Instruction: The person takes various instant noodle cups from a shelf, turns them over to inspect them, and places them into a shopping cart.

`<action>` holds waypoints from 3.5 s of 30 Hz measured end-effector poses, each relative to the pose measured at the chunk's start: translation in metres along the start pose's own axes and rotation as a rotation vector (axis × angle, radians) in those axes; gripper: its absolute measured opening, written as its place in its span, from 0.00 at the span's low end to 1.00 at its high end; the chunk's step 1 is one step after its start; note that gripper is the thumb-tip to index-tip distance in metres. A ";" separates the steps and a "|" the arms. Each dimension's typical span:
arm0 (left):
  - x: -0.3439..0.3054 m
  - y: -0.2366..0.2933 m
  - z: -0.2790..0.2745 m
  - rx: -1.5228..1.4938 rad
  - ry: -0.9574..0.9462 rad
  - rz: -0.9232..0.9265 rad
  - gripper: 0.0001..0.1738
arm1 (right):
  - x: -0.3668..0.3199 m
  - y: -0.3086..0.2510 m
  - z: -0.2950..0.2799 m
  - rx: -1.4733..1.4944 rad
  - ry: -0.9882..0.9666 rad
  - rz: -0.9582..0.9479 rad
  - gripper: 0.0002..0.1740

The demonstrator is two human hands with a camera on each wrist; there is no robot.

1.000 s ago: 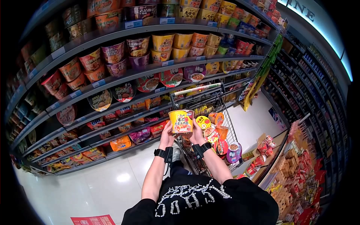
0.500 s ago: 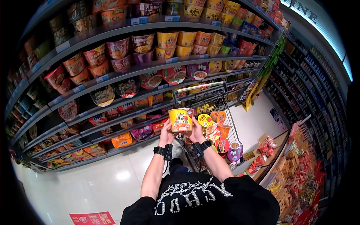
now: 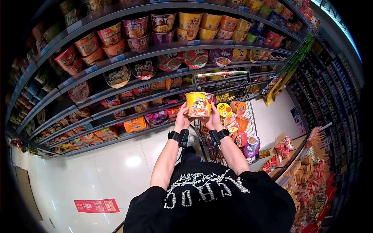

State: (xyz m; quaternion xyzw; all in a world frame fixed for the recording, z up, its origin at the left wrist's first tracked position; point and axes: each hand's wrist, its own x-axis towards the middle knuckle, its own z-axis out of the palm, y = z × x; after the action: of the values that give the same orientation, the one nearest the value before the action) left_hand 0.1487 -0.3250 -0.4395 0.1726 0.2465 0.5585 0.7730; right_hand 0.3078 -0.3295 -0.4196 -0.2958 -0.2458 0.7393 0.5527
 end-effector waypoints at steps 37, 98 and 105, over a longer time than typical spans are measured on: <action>0.176 0.347 0.353 0.878 -0.309 0.859 0.41 | 0.191 -0.349 0.304 -0.898 -0.241 -0.743 0.37; 0.236 0.377 0.339 1.741 0.170 1.037 0.27 | 0.291 -0.356 0.299 -1.452 0.158 -0.832 0.43; 0.229 0.375 0.334 1.831 0.229 0.982 0.29 | 0.295 -0.347 0.290 -1.683 0.224 -0.872 0.39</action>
State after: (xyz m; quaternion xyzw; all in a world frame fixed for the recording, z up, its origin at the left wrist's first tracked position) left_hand 0.1069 0.0133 -0.0062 0.7197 0.5499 0.4238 0.0066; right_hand 0.2721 0.0366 -0.0246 -0.5479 -0.7314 0.0164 0.4058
